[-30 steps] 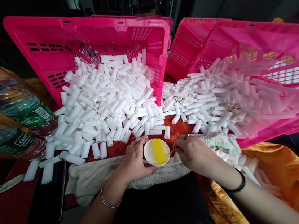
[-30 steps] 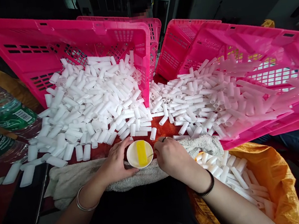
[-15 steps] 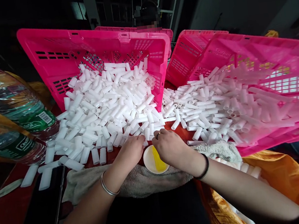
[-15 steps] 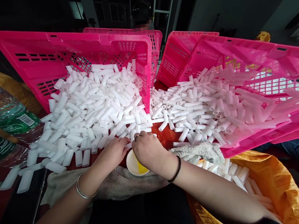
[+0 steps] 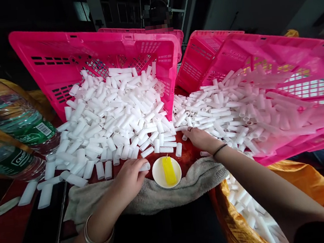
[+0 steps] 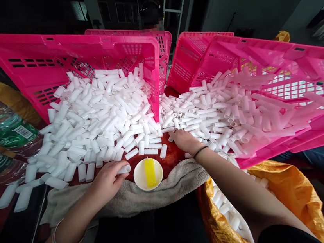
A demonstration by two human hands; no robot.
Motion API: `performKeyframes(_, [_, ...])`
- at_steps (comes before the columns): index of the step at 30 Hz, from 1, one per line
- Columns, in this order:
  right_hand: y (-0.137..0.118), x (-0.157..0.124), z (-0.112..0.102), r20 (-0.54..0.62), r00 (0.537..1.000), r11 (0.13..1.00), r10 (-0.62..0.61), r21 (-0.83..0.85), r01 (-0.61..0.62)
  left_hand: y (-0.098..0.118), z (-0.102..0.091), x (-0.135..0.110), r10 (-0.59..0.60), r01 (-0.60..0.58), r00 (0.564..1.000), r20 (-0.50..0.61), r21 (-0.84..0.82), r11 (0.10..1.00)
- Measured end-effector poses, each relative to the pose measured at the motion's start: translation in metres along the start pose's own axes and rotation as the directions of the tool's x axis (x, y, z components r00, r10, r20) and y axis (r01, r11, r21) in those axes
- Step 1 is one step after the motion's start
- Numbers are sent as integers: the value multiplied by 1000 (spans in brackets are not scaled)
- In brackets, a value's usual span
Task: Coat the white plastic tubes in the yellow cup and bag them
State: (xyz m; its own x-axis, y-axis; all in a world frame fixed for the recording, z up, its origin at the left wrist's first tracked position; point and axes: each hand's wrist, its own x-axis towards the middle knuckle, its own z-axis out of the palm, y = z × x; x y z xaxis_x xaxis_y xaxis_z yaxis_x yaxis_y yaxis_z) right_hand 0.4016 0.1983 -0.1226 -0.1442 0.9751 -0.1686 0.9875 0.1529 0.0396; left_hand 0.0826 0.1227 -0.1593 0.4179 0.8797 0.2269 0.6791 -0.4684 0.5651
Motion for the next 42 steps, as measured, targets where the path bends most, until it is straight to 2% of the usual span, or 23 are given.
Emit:
performKeyframes(6, [15, 0, 8, -75, 970, 973, 230, -3, -231, 0, -2, -11, -16, 11, 995, -96, -48, 999])
performKeyframes(9, [11, 6, 11, -73, 958, 960, 278, 9, -278, 5, 5, -11, -18, 9, 994, -109, -80, 997])
performKeyframes(13, [-1, 9, 6, -67, 939, 941, 337, 12, -337, 15, 7, -16, -3, 2, 1000, -7, -87, 996])
performKeyframes(16, [-8, -13, -8, -93, 927, 931, 363, -11, -365, 17, 4, -23, -24, 29, 998, 52, -97, 995])
performKeyframes(18, [-12, -39, -16, -152, 938, 949, 313, 17, -314, 16, 5, -26, -18, 28, 996, 84, -113, 993])
performKeyframes(19, [-14, -53, -18, -182, 951, 967, 251, 86, -239, 16, 7, -26, -10, 23, 994, 106, -121, 992])
performKeyframes(20, [-16, -66, -17, -212, 963, 972, 164, 200, -122, 16, 11, -25, -2, 18, 992, 126, -126, 992])
performKeyframes(21, [-20, -78, -13, -246, 967, 939, 65, 343, 24, 17, 16, -23, 7, 11, 991, 136, -129, 992])
performKeyframes(23, [-28, -93, 0, -320, 943, 753, -95, 596, 278, 19, 26, -16, 23, -6, 992, 128, -128, 992])
performKeyframes(25, [-37, -97, 18, -394, 906, 591, -152, 699, 403, 21, 35, -8, 34, -21, 995, 99, -125, 992])
performKeyframes(27, [-45, -94, 35, -463, 875, 568, -141, 686, 454, 21, 41, -2, 32, -21, 996, 81, -130, 991])
performKeyframes(30, [-51, -85, 54, -561, 809, 627, -179, 569, 533, 19, 41, 1, 15, -4, 997, 78, -144, 990])
performKeyframes(32, [-51, -81, 61, -615, 756, 649, -223, 485, 586, 17, 38, 1, 5, 9, 996, 93, -153, 988])
performKeyframes(34, [-51, -80, 63, -639, 732, 645, -237, 460, 610, 15, 36, 1, 0, 18, 994, 109, -166, 986])
performKeyframes(35, [-51, -81, 63, -625, 745, 637, -232, 482, 602, 15, 35, 1, -1, 22, 993, 116, -175, 984])
performKeyframes(38, [-53, -83, 59, -502, 847, 618, -174, 614, 491, 14, 33, 2, -2, 29, 991, 137, -194, 981])
performKeyframes(39, [-54, -84, 59, -478, 864, 621, -158, 632, 463, 14, 33, 2, 0, 29, 990, 143, -200, 979])
performKeyframes(40, [-55, -84, 58, -476, 866, 629, -150, 630, 455, 14, 33, 2, 4, 26, 989, 146, -207, 978])
performKeyframes(42, [-57, -85, 59, -536, 826, 643, -173, 574, 507, 13, 33, 2, 8, 25, 989, 149, -220, 975])
